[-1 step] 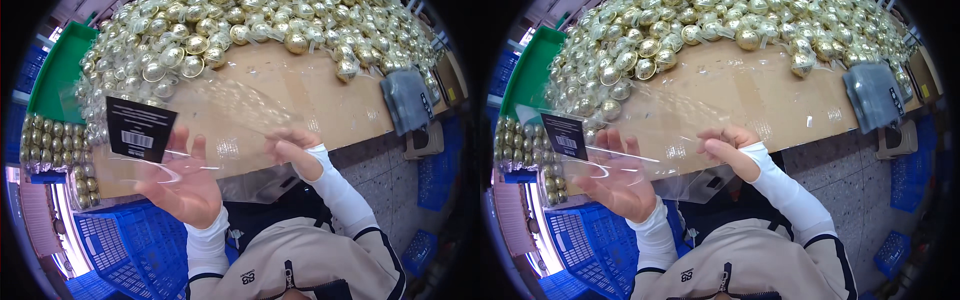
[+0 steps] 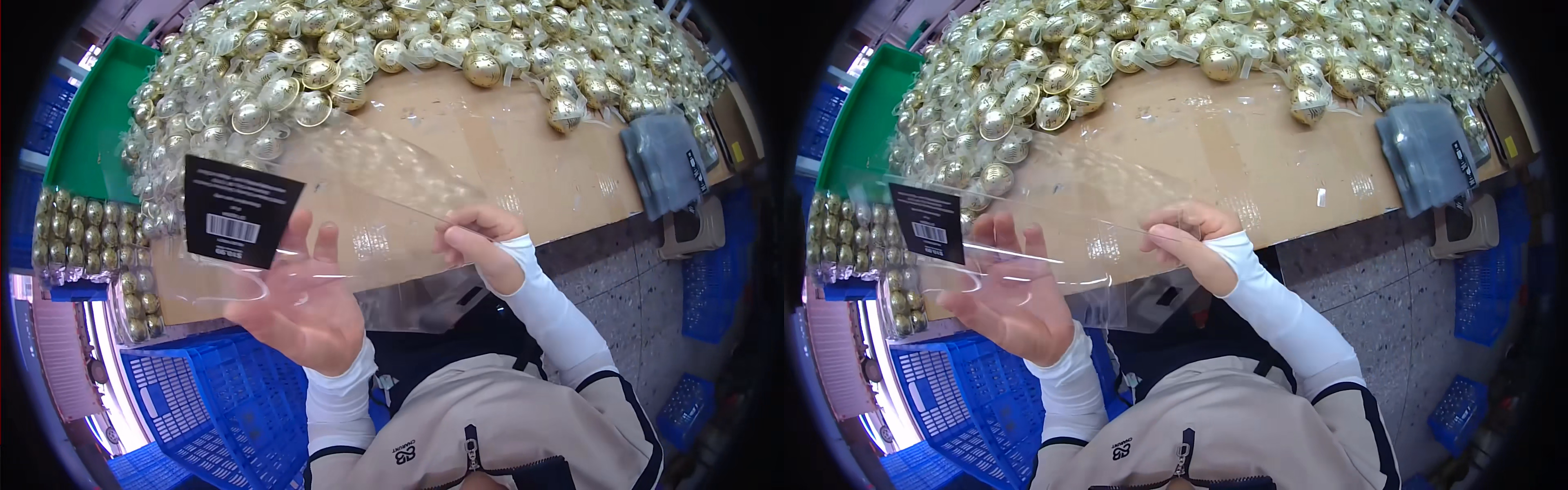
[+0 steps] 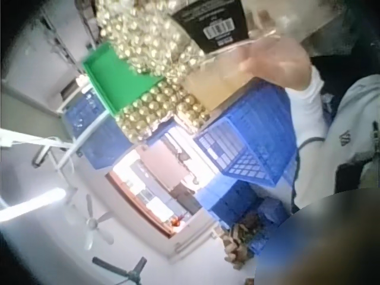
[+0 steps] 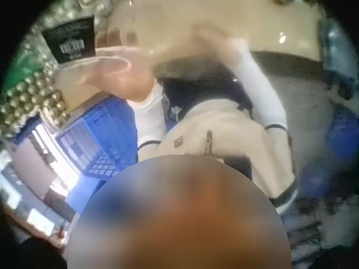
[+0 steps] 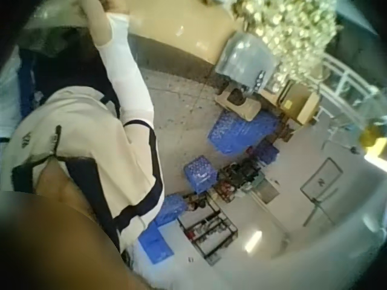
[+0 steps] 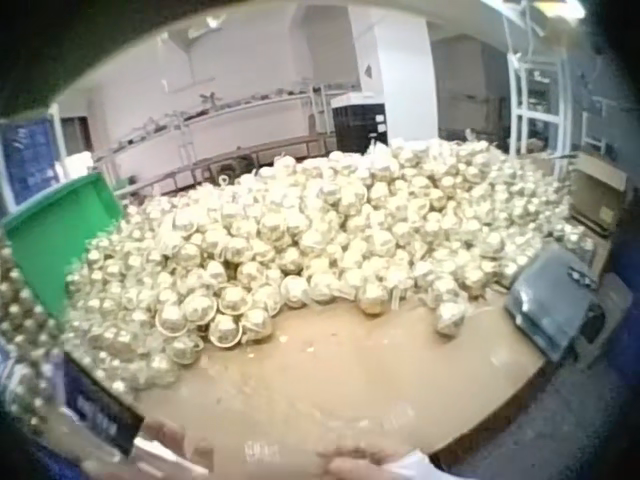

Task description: Manually packing gold Christmas ornaments into clear plastic bags and then into cardboard boxes.

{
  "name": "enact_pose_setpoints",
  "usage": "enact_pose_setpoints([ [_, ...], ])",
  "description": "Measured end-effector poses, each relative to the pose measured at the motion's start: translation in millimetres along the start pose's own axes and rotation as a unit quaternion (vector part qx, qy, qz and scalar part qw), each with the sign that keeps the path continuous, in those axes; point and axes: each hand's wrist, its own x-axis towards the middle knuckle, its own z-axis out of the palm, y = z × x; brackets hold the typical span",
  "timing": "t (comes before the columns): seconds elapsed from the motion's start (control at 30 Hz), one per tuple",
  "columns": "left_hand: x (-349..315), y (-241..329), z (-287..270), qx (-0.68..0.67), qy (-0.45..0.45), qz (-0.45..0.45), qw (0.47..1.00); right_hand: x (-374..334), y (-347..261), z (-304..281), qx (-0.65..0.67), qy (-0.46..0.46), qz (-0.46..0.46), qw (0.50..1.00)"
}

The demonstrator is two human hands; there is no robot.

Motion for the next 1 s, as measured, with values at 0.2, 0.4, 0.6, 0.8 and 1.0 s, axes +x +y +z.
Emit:
enact_pose_setpoints([
  [0.2, -29, -17, 24, 0.123, 0.049, 0.072, 0.989, -3, 16, 3, -0.068, 0.127, -0.076, 0.987],
  [0.4, -33, 5, 3, 0.243, 0.025, 0.096, 0.965, -31, 6, -37, -0.075, 0.099, -0.085, 0.989],
  [0.6, -78, -14, -29, 0.173, -0.175, -0.11, 0.963, -39, -14, -31, -0.33, 0.073, -0.42, 0.843],
  [0.8, -101, -23, -57, 0.176, -0.115, -0.249, 0.946, -33, 44, -27, -0.314, 0.069, -0.364, 0.874],
  [1.0, -100, -42, -49, 0.314, -0.043, -0.091, 0.944, -32, 54, -26, -0.295, 0.075, -0.352, 0.885],
])
